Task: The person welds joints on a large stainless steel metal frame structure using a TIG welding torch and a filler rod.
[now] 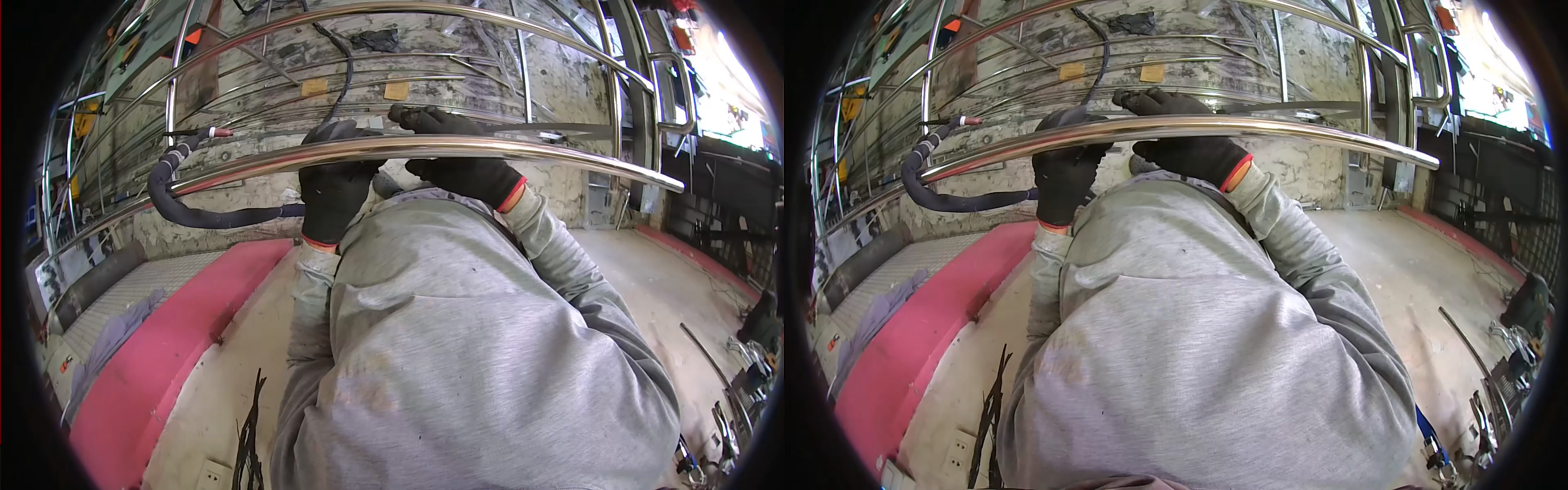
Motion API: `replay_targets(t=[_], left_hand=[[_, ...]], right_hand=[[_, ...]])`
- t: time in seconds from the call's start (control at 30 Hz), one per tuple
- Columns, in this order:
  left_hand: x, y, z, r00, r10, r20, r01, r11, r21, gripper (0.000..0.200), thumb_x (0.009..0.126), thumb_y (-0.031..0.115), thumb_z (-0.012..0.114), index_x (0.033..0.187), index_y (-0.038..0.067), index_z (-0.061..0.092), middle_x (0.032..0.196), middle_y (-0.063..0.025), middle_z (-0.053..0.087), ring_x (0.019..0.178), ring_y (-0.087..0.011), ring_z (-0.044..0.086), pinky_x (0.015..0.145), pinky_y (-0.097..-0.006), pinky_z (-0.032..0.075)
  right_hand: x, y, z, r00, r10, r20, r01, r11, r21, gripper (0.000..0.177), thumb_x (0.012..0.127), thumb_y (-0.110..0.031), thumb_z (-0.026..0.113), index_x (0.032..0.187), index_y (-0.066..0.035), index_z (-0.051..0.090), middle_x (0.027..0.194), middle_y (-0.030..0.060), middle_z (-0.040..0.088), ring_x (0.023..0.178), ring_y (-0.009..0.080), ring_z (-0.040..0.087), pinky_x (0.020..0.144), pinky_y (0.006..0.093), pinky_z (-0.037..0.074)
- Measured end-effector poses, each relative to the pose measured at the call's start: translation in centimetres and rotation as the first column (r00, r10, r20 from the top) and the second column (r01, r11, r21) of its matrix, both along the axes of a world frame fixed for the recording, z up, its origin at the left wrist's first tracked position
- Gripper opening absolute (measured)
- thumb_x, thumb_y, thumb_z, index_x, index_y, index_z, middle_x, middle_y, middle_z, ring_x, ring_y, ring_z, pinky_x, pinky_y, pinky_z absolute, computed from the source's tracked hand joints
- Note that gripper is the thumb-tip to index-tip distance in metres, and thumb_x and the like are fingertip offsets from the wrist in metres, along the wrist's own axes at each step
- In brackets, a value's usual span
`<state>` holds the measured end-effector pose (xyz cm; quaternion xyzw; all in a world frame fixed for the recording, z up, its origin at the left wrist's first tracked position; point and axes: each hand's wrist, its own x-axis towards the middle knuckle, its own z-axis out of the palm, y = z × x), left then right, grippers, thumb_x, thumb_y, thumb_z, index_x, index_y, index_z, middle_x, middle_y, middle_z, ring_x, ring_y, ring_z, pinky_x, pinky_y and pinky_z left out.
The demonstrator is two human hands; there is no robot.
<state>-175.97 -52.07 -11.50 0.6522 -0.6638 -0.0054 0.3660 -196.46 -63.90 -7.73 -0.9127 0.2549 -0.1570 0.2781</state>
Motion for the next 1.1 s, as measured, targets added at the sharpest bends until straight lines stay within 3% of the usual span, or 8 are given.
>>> replay_targets(t=[0.1,0.2,0.3,0.53,0.7,0.8,1.0,1.1], left_hand=[[0.1,0.1,-0.3,0.999,0.001,-0.047,-0.001,1.0,-0.008,0.031,0.085,0.028,0.086,0.109,0.012,0.076,0.115,-0.0097,0.071,0.115,-0.0345,0.066,0.098,-0.0479,0.052],[0.4,0.1,-0.9,1.0,-0.013,-0.019,0.012,0.999,-0.032,0.034,0.084,0.029,0.086,0.111,0.012,0.076,0.117,-0.0102,0.071,0.115,-0.0348,0.066,0.098,-0.0482,0.052],[0.5,0.2,-1.2,0.999,-0.015,-0.034,0.014,0.999,-0.03,0.036,0.085,0.03,0.086,0.114,0.011,0.076,0.119,-0.0104,0.071,0.116,-0.035,0.066,0.099,-0.048,0.052],[0.4,0.4,-1.3,1.0,0.002,0.009,-0.001,1.0,-0.022,0.036,0.087,0.033,0.085,0.115,0.012,0.076,0.122,-0.0106,0.071,0.118,-0.0345,0.066,0.1,-0.048,0.052],[0.5,0.3,-1.1,1.0,-0.01,-0.012,0.01,1.0,-0.022,0.036,0.086,0.031,0.085,0.113,0.008,0.077,0.122,-0.0116,0.073,0.118,-0.0365,0.067,0.103,-0.0501,0.051],[0.1,0.5,-1.0,0.995,0.028,-0.099,-0.025,0.999,0.031,0.036,0.086,0.031,0.085,0.113,0.008,0.077,0.121,-0.0116,0.073,0.117,-0.0361,0.067,0.102,-0.0499,0.051],[0.3,0.6,-1.2,1.0,0.023,-0.02,-0.023,0.999,0.029,0.038,0.086,0.033,0.085,0.113,0.007,0.077,0.121,-0.012,0.073,0.116,-0.0362,0.067,0.101,-0.0488,0.052],[0.4,0.4,-1.1,1.0,0.015,-0.007,-0.015,1.0,0.022,0.038,0.086,0.033,0.085,0.114,0.008,0.078,0.12,-0.0123,0.073,0.115,-0.0366,0.067,0.101,-0.0486,0.051]], right_hand=[[-0.7,-0.6,-0.5,0.989,0.007,0.145,-0.018,0.997,0.08,0.044,0.09,-0.028,0.075,0.129,-0.01,0.067,0.118,0.011,0.072,0.107,0.035,0.069,0.091,0.0441,0.057],[-1.1,-0.8,-1.4,1.0,-0.003,0.006,0.002,0.973,0.232,0.039,0.092,-0.028,0.074,0.126,-0.01,0.069,0.118,0.011,0.074,0.105,0.0349,0.07,0.091,0.0439,0.058],[-0.9,-0.5,-1.5,0.984,0.027,0.174,-0.064,0.975,0.211,0.032,0.093,-0.027,0.073,0.12,-0.009,0.072,0.115,0.0107,0.075,0.104,0.0344,0.072,0.089,0.0435,0.059],[-0.7,-1.0,-2.8,0.992,0.086,0.093,-0.108,0.96,0.257,0.031,0.095,-0.025,0.072,0.121,-0.007,0.074,0.116,0.0139,0.076,0.104,0.0328,0.073,0.09,0.0405,0.059],[-1.2,-0.6,-5.0,0.947,-0.062,0.316,-0.112,0.855,0.506,0.034,0.092,-0.019,0.077,0.123,-0.004,0.074,0.117,0.0153,0.077,0.104,0.0309,0.074,0.092,0.0382,0.059],[-1.1,-0.7,-4.4,0.964,-0.019,0.267,-0.103,0.895,0.435,0.033,0.095,-0.012,0.076,0.125,0.0,0.071,0.117,0.0155,0.075,0.103,0.0226,0.073,0.091,0.0353,0.059],[-0.4,-1.0,-2.0,0.995,0.054,0.087,-0.086,0.898,0.432,0.031,0.095,-0.011,0.075,0.124,0.0,0.072,0.117,0.015,0.075,0.103,0.0229,0.073,0.091,0.0356,0.059],[-0.3,-0.6,-2.4,0.985,0.026,0.172,-0.101,0.888,0.449,0.031,0.096,-0.011,0.074,0.126,-0.001,0.071,0.118,0.0155,0.074,0.104,0.0231,0.073,0.09,0.0358,0.058]])
